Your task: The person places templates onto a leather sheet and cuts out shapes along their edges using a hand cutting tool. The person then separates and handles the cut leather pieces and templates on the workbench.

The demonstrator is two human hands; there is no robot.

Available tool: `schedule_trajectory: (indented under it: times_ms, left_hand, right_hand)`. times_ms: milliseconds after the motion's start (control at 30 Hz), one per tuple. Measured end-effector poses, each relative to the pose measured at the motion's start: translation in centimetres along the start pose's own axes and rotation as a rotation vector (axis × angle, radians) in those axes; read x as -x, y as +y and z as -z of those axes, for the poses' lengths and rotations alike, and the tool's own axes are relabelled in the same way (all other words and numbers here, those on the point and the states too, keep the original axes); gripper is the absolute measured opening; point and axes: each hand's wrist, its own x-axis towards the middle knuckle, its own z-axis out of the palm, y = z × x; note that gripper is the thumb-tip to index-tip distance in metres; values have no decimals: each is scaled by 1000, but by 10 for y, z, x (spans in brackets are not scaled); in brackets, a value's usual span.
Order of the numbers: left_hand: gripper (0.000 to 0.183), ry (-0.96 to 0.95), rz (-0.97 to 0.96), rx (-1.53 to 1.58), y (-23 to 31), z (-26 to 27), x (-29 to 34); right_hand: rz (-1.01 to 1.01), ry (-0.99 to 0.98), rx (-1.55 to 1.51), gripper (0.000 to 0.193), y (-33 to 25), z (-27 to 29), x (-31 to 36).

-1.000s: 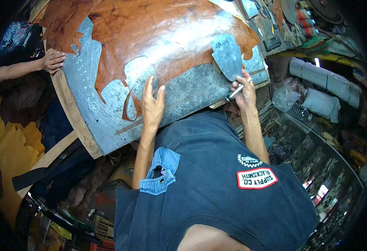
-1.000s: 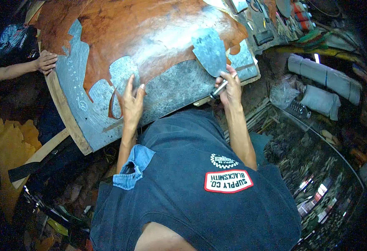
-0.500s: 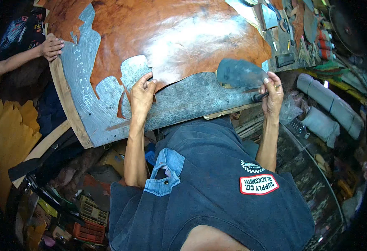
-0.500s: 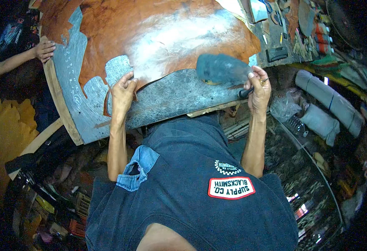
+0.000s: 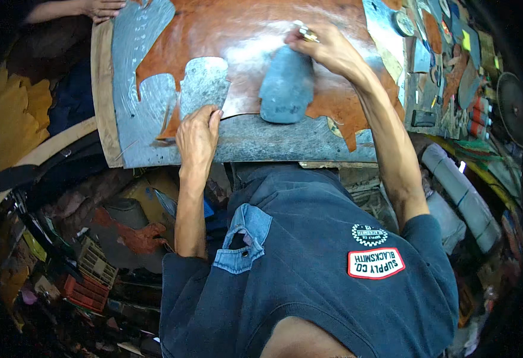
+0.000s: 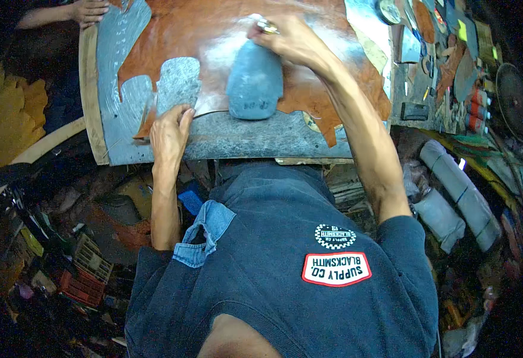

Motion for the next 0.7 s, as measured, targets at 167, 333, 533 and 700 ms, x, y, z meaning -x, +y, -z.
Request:
schedule_trajectory:
  times_ms: [167, 333, 533, 700]
  left_hand:
    - [28, 57, -83, -30, -15, -5, 2]
    - [57, 130, -219, 28, -10, -16, -2]
    - [90, 138, -305, 133, -14, -39, -19]
    - [83, 83, -390, 120, -19, -47, -16]
  right_hand:
    - [-58, -94, 88, 21, -2, -38, -67]
    - [24, -83, 311, 22, 6, -63, -88]
    - [147, 430, 353, 39, -7, -74, -16]
    - [-175, 280, 227, 46, -6, -111, 81]
